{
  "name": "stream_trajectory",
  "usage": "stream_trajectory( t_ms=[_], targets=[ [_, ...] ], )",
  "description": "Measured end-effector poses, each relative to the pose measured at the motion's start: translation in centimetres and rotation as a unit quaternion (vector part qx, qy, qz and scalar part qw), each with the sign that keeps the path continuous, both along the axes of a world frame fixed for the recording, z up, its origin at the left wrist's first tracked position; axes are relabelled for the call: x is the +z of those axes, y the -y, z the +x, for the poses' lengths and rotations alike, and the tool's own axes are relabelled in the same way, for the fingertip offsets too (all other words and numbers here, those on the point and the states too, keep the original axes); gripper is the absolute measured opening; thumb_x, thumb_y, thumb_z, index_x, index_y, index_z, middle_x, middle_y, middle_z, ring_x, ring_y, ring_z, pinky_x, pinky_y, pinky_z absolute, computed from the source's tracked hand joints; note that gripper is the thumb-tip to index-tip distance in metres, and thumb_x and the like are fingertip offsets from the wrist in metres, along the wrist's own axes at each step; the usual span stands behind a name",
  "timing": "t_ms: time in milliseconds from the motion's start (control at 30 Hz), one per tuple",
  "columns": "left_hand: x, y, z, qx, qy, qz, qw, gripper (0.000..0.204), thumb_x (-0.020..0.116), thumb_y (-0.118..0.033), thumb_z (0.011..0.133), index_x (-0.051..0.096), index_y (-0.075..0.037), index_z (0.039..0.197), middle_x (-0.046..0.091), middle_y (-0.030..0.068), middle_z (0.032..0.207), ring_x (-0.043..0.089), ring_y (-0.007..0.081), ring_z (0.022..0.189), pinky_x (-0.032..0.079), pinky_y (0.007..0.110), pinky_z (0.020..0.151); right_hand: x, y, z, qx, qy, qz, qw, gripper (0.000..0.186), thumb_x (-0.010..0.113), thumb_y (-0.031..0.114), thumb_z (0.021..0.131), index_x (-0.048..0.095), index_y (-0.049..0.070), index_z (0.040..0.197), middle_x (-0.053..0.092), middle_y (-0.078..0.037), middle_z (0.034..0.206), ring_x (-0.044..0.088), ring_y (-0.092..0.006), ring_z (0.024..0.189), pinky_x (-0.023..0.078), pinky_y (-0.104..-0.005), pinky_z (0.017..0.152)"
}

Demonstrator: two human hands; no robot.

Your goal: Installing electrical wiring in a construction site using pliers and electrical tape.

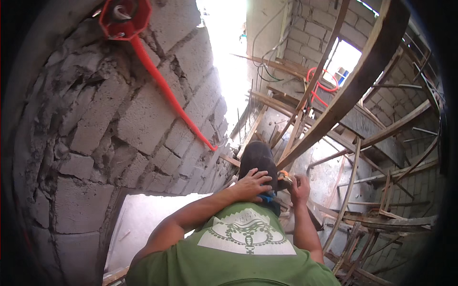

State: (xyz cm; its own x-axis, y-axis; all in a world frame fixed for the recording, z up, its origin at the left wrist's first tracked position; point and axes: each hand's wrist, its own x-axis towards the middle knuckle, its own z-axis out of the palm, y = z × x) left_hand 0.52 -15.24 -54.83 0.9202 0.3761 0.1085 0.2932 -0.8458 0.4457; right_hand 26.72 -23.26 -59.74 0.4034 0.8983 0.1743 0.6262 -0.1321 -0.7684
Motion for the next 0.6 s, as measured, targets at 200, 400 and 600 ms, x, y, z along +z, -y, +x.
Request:
stream_trajectory(
  t_ms=[200,400,600],
  targets=[
    [0.7,0.8,-1.5,-0.010,0.037,0.012,0.999,0.067,0.084,-0.039,0.069,0.063,-0.019,0.129,0.048,0.0108,0.144,0.037,0.0328,0.140,0.029,0.055,0.112,-0.2,-0.3,-0.3,0.006,0.019,0.045,0.999,0.027,0.066,0.027,0.093,0.068,0.001,0.095,0.065,-0.016,0.097,0.063,-0.0319,0.090,0.050,-0.0393,0.082],
    [2.2,1.1,-2.1,-0.071,0.027,0.042,0.996,0.063,0.083,-0.037,0.067,0.063,-0.018,0.125,0.050,0.0094,0.135,0.045,0.0301,0.127,0.036,0.050,0.103,0.0,-0.5,-0.6,-0.052,0.022,-0.007,0.998,0.029,0.065,0.031,0.093,0.068,0.001,0.091,0.064,-0.016,0.088,0.061,-0.0324,0.086,0.048,-0.0413,0.078],
    [2.1,1.8,-1.8,-0.081,0.025,0.013,0.996,0.057,0.080,-0.032,0.072,0.064,-0.014,0.124,0.053,0.0082,0.120,0.049,0.0273,0.112,0.042,0.044,0.094,0.7,-1.0,-0.9,-0.048,0.009,0.009,0.999,0.030,0.064,0.031,0.093,0.069,0.001,0.093,0.065,-0.017,0.089,0.063,-0.0323,0.085,0.049,-0.0406,0.079]
  ],
)
